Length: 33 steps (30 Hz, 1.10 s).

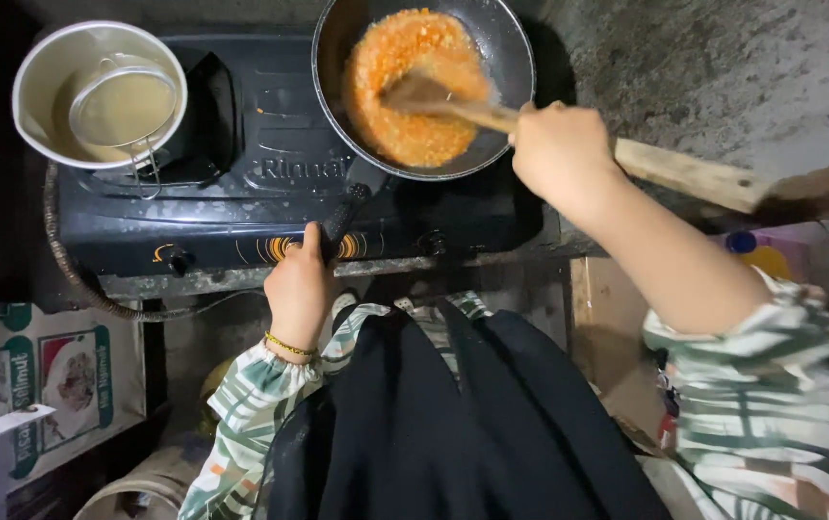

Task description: Cooking food by stirring ingredients in a pan and transferring solids from a pot using a strainer

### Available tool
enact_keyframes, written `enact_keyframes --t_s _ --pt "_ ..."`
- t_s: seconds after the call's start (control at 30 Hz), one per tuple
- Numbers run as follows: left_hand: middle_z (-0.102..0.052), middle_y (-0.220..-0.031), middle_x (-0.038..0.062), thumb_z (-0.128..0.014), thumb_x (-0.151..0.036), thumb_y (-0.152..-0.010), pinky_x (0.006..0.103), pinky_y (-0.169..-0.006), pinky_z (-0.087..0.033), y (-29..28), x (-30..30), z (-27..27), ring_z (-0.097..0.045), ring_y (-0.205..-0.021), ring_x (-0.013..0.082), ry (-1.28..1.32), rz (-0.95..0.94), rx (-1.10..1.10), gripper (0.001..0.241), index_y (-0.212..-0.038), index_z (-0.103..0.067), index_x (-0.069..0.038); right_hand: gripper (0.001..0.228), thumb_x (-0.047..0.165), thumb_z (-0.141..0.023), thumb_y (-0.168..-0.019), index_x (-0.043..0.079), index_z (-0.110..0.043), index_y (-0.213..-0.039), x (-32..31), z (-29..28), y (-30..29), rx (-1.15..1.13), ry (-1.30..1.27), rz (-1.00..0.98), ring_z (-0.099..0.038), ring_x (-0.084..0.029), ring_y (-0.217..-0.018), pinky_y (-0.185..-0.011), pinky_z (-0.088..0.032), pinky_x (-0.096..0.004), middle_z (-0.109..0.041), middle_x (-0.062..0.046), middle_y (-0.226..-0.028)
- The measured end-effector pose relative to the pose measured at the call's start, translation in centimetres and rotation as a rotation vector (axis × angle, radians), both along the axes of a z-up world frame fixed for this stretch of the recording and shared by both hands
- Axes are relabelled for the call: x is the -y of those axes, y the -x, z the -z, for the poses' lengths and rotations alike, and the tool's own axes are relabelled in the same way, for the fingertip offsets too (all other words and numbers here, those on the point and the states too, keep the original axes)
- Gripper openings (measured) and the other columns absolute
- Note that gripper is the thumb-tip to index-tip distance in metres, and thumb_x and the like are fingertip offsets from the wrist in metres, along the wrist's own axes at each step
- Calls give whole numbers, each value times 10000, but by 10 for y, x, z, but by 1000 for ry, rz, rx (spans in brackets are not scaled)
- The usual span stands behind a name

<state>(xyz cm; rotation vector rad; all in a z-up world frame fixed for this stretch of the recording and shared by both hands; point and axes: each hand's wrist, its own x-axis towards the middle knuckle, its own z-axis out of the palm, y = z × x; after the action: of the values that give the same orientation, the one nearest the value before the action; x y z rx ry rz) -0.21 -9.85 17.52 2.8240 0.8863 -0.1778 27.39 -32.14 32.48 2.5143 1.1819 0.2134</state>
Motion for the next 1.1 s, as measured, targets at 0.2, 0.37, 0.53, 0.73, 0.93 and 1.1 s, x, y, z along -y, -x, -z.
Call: enact_keyframes --t_s 0.2,0.37,0.53,0.73,0.93,1.1 --pt "-656 -825 42 -685 -279 -913 437 -625 -628 1 4 -18 -753 -710 274 -107 37 5 594 -1467 -478 -220 234 192 -530 -877 72 -729 -901 33 -53 29 -85 158 17 -768 -302 -758 -622 -586 -488 -732 -103 -713" --pt "-598 -776 107 -718 -250 -789 472 -430 -508 3 -6 2 -665 -589 344 57 45 110 587 -1305 -462 -138 179 175 -536 -955 103 -692 -1007 -12 -17 -22 -125 280 290 -758 -272 -682 -512 -542 -401 -757 -66 -830" --pt "-603 -773 103 -687 -245 -822 470 -423 -500 2 -5 -9 -665 -578 344 60 47 108 496 -1252 -467 -133 333 281 -445 -1092 62 -654 -1232 -38 -49 20 -303 310 280 -652 -236 -564 -443 -534 -384 -680 -89 -822" --pt "-618 -803 106 -719 -348 -827 486 -452 -513 2 -7 -8 -685 -616 364 105 47 73 552 -1256 -445 -137 417 263 -459 -1008 119 -633 -1358 -5 -65 26 -187 459 265 -805 -291 -772 -562 -601 -429 -801 -109 -953" --pt "-617 -798 117 -731 -287 -787 495 -445 -501 1 -7 -19 -672 -610 384 137 44 105 535 -1216 -458 -121 305 216 -537 -929 119 -674 -1184 -32 -3 -10 26 323 182 -725 -192 -609 -441 -521 -334 -742 -51 -801" --pt "-612 -782 101 -756 -348 -787 463 -416 -507 4 -10 -5 -686 -577 342 45 81 81 645 -1312 -454 -126 439 236 -549 -901 149 -677 -1312 -15 -49 40 -62 287 102 -764 -197 -635 -481 -575 -363 -769 -42 -800"
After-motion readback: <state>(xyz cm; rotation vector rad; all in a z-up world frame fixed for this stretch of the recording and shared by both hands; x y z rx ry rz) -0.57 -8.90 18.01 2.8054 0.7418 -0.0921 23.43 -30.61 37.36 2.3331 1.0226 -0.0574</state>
